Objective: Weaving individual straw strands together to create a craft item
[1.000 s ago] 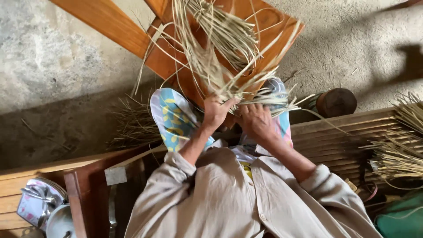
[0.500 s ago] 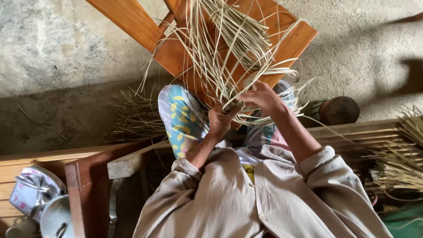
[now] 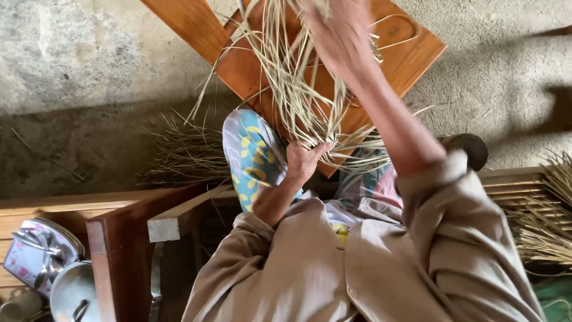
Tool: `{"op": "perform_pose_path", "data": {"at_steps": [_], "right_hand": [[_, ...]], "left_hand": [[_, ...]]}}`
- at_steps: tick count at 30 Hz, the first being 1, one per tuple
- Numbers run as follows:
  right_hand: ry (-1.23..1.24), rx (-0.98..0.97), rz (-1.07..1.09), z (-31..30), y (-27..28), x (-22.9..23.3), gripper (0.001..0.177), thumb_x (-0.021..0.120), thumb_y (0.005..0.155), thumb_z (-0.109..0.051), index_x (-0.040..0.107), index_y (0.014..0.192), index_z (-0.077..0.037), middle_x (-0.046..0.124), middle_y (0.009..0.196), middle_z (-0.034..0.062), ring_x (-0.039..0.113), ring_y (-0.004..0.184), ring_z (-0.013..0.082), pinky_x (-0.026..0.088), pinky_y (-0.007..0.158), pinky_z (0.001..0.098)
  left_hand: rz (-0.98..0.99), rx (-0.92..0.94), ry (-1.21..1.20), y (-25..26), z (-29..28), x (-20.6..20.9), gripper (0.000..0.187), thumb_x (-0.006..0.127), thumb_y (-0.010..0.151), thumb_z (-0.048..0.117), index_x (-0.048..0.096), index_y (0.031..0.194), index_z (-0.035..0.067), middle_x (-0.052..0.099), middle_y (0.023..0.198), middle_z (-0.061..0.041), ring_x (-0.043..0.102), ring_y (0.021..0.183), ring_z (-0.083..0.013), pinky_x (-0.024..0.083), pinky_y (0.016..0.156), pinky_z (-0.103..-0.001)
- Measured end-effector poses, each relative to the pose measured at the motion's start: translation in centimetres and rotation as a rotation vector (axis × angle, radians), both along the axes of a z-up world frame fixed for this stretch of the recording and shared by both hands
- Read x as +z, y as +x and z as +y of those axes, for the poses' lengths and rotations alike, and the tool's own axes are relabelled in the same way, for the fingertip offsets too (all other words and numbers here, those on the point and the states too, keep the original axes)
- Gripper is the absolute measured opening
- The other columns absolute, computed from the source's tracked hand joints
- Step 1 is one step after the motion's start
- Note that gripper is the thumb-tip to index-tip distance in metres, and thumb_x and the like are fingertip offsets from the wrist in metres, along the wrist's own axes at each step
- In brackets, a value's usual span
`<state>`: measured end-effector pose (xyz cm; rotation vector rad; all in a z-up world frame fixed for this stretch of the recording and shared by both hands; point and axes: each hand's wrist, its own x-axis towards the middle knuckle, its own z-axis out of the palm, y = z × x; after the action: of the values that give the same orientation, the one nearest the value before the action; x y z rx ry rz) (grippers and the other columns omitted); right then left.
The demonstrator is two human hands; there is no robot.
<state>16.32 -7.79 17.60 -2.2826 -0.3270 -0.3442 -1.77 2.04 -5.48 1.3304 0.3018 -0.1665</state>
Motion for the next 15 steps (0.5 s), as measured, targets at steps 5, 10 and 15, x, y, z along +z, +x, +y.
{"op": "perform_pose_path", "data": {"at_steps": [5, 10, 15], "right_hand": [[0.024, -0.209, -0.03, -5.0, -12.0, -12.5, 0.027, 0.067, 0.1, -0.007, 0.068, 0.127, -0.004, 0.042, 0.145, 0.021, 0.037, 0.138, 0.0374, 0.034, 0.111, 0.0655], [0.132, 0.0, 0.067, -5.0, -22.1, -20.7, 0.022, 0.078, 0.088, -0.011, 0.072, 0.109, -0.013, 0.063, 0.088, 0.0097, 0.065, 0.084, 0.0335, 0.055, 0.075, 0.0445], [0.125, 0.045, 0.01, -5.0, -22.8, -20.0, 0.025, 0.075, 0.084, -0.003, 0.073, 0.109, -0.008, 0.069, 0.098, 0.0136, 0.068, 0.093, 0.0376, 0.057, 0.082, 0.0485]], "left_hand": [[-0.058, -0.007, 0.377, 0.4, 0.5, -0.7, 0.022, 0.088, 0.079, 0.025, 0.077, 0.091, 0.01, 0.075, 0.085, -0.004, 0.069, 0.081, -0.015, 0.054, 0.082, -0.033], [0.048, -0.05, 0.281, 0.6, 1.5, -4.9, 0.058, 0.082, 0.091, 0.043, 0.07, 0.121, -0.005, 0.075, 0.107, -0.024, 0.07, 0.107, -0.0359, 0.051, 0.093, -0.054], [0.107, -0.119, 0.437, 0.3, 0.5, -1.2, 0.044, 0.095, 0.065, 0.031, 0.08, 0.096, 0.003, 0.078, 0.087, -0.013, 0.074, 0.089, -0.0227, 0.056, 0.084, -0.04]]}}
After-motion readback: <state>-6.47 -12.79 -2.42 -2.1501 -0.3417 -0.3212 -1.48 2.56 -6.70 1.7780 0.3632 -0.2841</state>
